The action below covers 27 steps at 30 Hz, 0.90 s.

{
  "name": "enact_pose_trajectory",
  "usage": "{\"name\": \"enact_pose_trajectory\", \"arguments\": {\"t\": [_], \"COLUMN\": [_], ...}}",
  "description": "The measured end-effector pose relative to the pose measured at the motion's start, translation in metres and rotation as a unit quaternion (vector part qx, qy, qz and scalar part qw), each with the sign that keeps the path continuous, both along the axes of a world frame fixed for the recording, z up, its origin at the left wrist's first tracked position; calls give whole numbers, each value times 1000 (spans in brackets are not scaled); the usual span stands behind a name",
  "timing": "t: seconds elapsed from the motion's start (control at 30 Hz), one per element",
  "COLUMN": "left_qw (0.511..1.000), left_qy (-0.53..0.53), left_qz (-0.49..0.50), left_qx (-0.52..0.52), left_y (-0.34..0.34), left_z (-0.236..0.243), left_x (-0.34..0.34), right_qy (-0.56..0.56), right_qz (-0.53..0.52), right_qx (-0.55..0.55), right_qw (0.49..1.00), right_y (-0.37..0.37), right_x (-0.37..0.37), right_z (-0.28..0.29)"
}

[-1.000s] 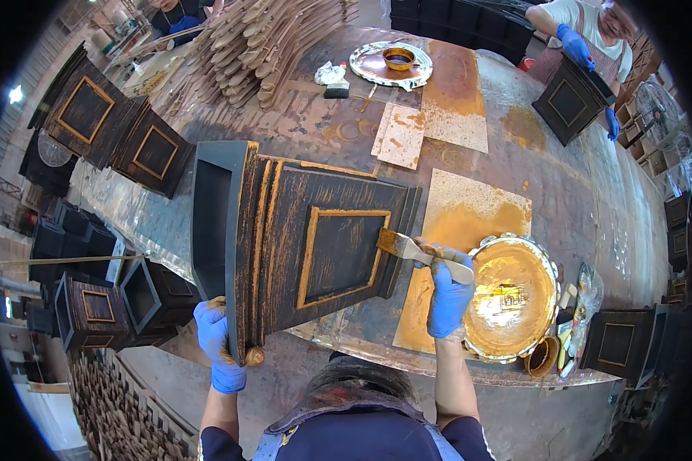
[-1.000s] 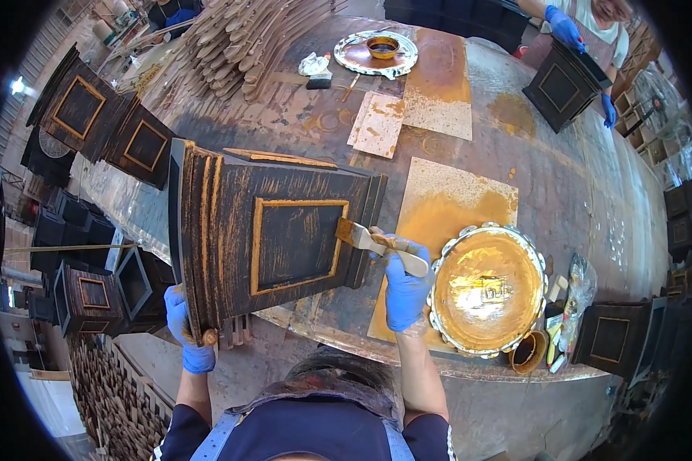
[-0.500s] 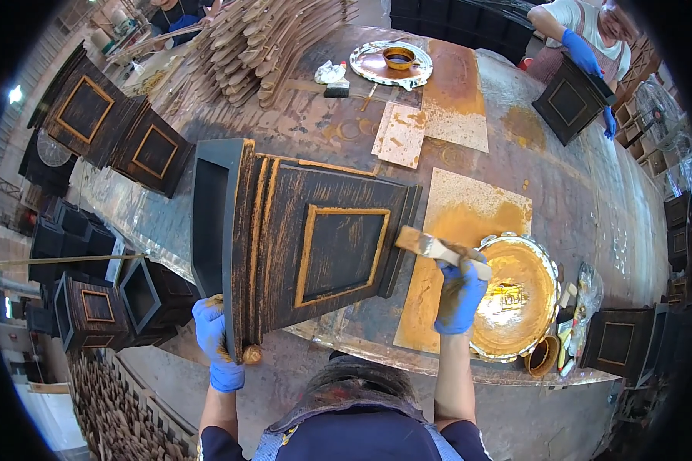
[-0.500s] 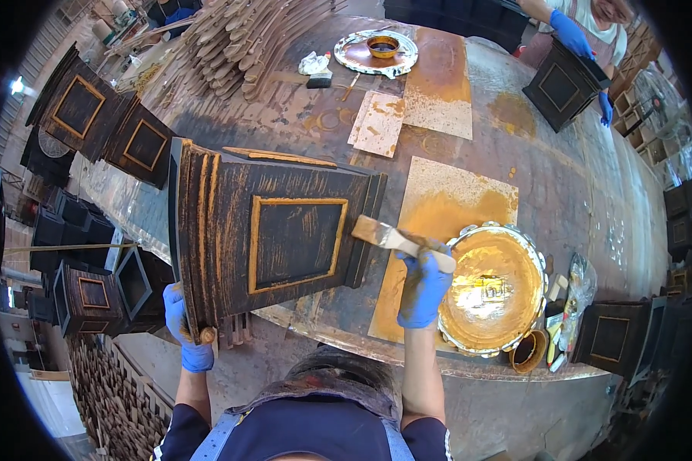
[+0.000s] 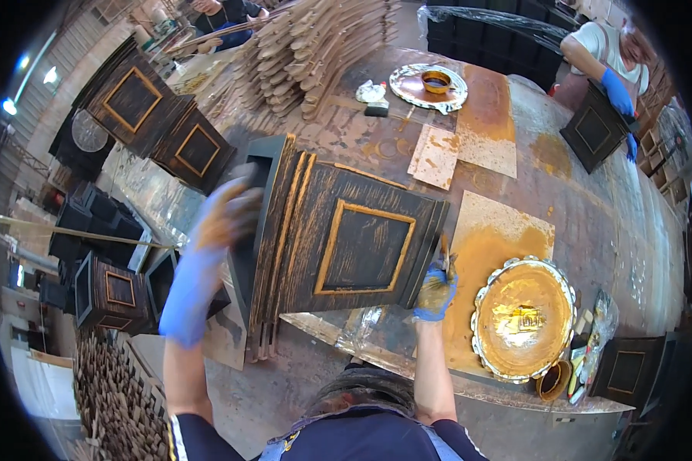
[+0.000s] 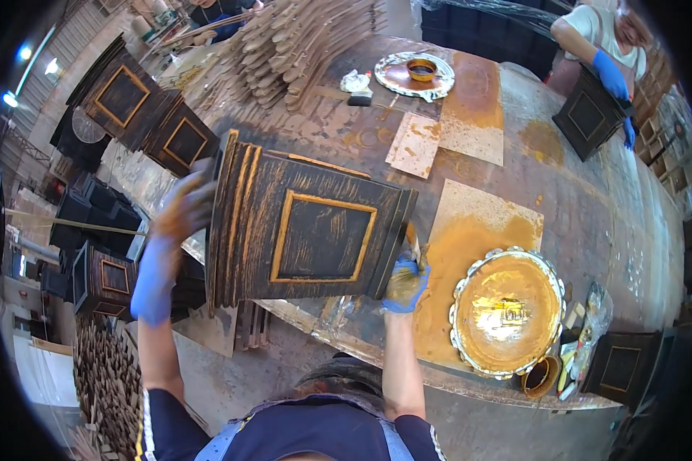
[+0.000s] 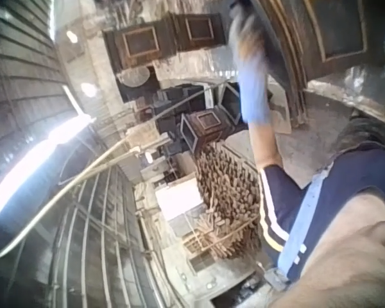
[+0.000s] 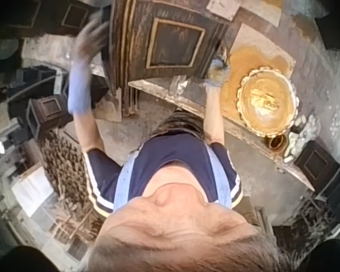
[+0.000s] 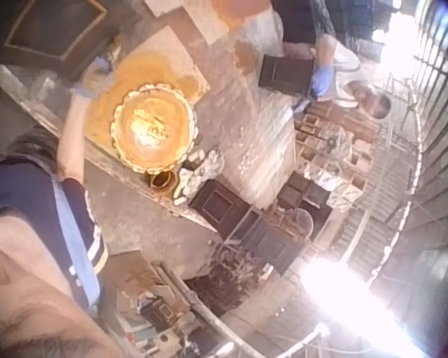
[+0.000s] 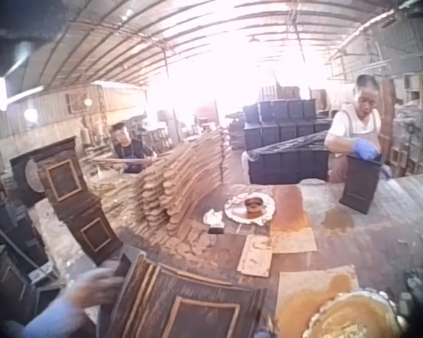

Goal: Applying gold-colored decorative stain to a black wooden box using a paintbrush.

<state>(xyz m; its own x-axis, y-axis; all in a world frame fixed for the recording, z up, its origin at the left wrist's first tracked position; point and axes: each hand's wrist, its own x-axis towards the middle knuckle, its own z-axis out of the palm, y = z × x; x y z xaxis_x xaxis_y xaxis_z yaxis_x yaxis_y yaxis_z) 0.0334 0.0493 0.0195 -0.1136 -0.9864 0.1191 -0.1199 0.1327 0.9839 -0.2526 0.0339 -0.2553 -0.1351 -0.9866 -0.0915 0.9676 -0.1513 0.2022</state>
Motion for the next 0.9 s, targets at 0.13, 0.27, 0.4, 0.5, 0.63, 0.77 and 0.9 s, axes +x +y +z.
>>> {"name": "enact_pose_trajectory", "arguments": {"t": [0.13,0.27,0.4,0.5,0.63,0.77,0.9], "left_qw": [986,983,975,961,931,926,927], "left_qy": [-119,-97,-51,-41,9,34,-21], "left_qz": [104,155,213,268,337,375,373], "left_qx": [44,21,41,56,139,21,42], "left_y": [-34,5,65,92,116,117,120], "left_z": [-1,4,-11,-26,-35,-49,-55], "left_x": [-48,-52,-62,-75,-87,-92,-89], "right_qy": [-72,19,82,192,541,621,698], "right_qz": [1,-61,-73,-95,-90,-135,-128], "right_qx": [-57,2,30,75,273,394,425], "right_qw": [996,998,993,974,791,664,561], "right_y": [-1,19,48,68,97,122,125], "right_x": [2,-16,-53,-80,-122,-174,-206], "right_z": [0,18,36,45,55,46,28]}}
